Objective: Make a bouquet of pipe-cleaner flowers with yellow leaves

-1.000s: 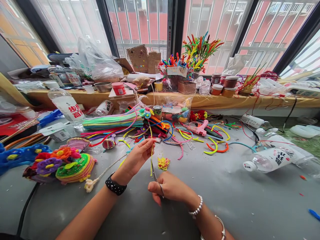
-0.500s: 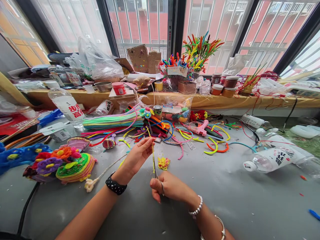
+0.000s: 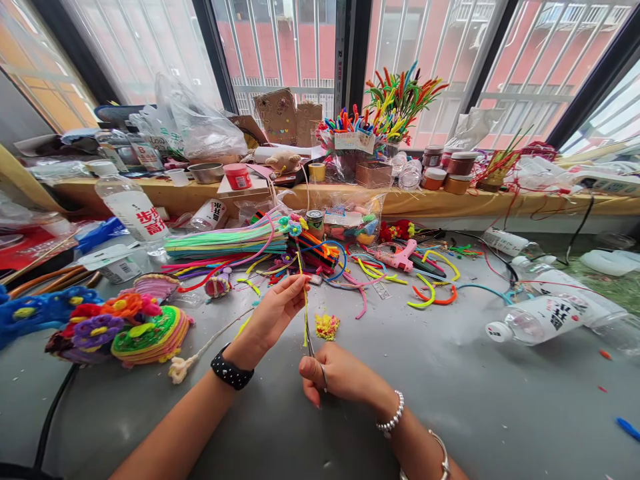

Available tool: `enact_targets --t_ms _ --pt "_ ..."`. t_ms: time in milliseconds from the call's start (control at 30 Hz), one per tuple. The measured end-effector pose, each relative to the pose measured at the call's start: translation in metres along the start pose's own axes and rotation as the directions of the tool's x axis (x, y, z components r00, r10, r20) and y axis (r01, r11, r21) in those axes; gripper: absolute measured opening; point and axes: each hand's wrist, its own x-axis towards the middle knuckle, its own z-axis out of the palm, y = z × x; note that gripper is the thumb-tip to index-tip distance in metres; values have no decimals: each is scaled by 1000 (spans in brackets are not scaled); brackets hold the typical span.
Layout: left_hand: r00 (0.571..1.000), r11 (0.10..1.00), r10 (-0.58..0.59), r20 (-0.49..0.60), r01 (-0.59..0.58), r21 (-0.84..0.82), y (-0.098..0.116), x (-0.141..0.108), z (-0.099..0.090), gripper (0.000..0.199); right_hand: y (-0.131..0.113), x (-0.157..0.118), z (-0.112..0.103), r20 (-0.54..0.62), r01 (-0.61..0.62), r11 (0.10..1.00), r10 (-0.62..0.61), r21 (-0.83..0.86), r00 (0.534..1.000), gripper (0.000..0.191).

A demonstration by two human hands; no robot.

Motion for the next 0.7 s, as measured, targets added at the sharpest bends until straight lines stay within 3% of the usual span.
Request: enact_targets --t_ms 333,700 --pt "1000 1000 18 -12 -18 5 0 1 -2 15 0 1 0 -56 -82 997 82 8 995 68" --pt "998 999 48 -39 -49 -8 1 1 -2 12 1 4 0 -86 -72 997 72 8 994 67"
